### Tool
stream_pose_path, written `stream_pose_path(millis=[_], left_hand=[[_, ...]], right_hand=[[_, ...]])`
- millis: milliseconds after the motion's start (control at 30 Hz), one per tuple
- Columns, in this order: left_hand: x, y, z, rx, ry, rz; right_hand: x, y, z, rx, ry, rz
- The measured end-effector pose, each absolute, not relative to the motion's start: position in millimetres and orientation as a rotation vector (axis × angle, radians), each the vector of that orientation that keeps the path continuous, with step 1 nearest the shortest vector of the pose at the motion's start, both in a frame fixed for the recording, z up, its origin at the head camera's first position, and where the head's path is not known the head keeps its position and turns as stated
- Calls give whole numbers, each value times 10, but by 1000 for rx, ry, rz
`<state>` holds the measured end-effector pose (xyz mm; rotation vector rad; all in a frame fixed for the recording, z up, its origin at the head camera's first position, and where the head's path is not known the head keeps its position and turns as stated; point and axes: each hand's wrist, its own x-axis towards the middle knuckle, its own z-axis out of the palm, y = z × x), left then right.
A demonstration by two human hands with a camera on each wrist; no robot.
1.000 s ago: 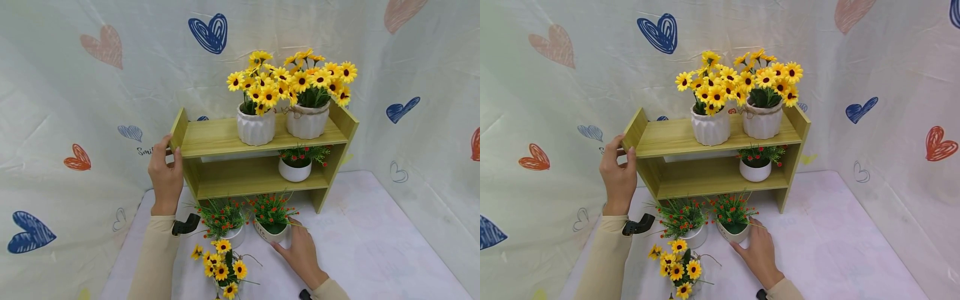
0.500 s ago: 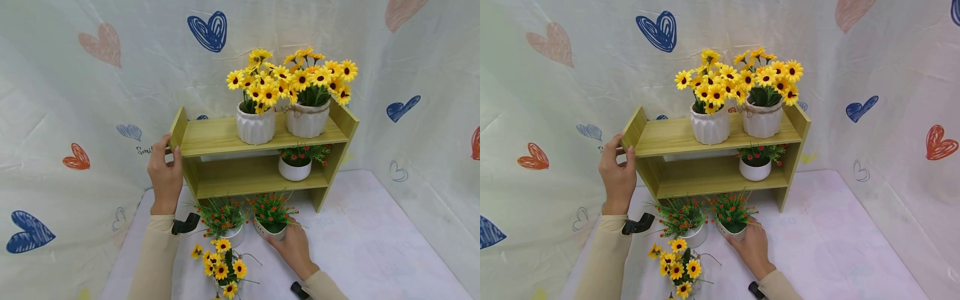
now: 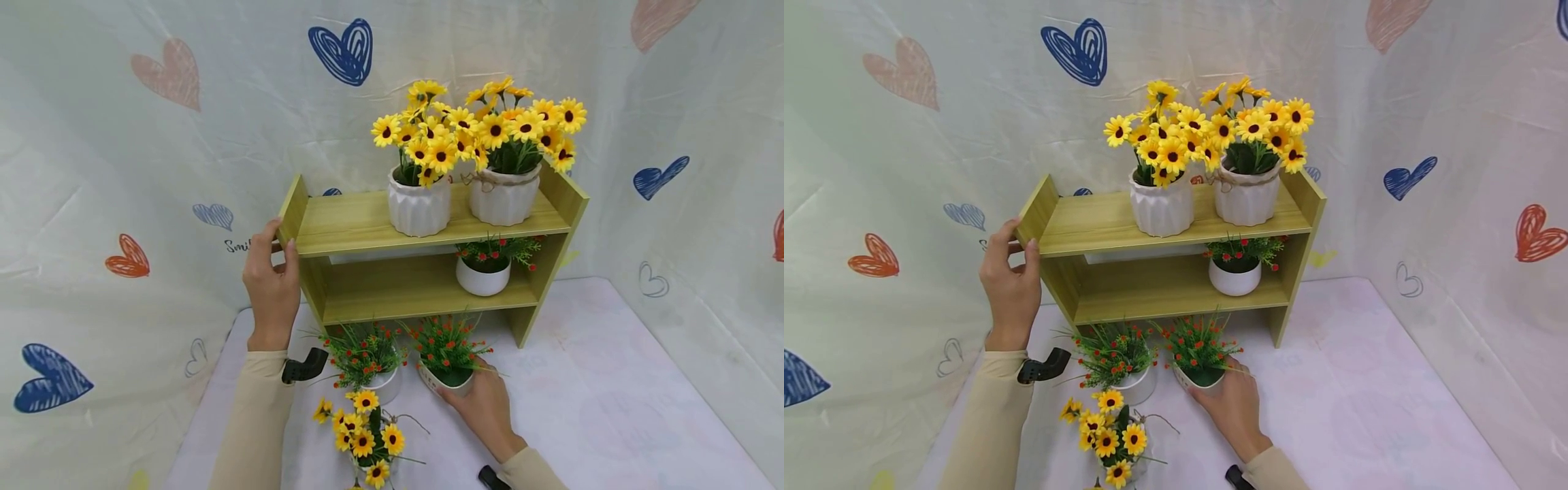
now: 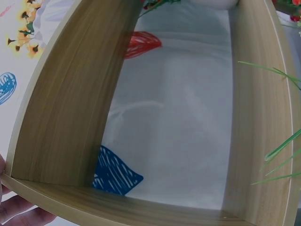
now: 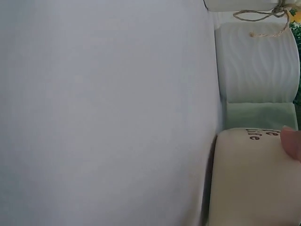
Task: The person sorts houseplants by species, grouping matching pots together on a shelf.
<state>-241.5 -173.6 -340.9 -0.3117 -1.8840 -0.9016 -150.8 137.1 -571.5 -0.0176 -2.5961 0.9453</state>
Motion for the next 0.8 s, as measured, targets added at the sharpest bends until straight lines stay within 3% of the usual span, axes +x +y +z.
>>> stream_pose_path(millis=[400,800], left_hand=[[-2416,-1737,-3406,-312,-1888,-886],[-2417,-1740,-3410,-314,-1889,-890]], right_hand=[[-1177,1538,-5521,-17,-2544,899],[-881,1540,-5052,-19,-2510,954]])
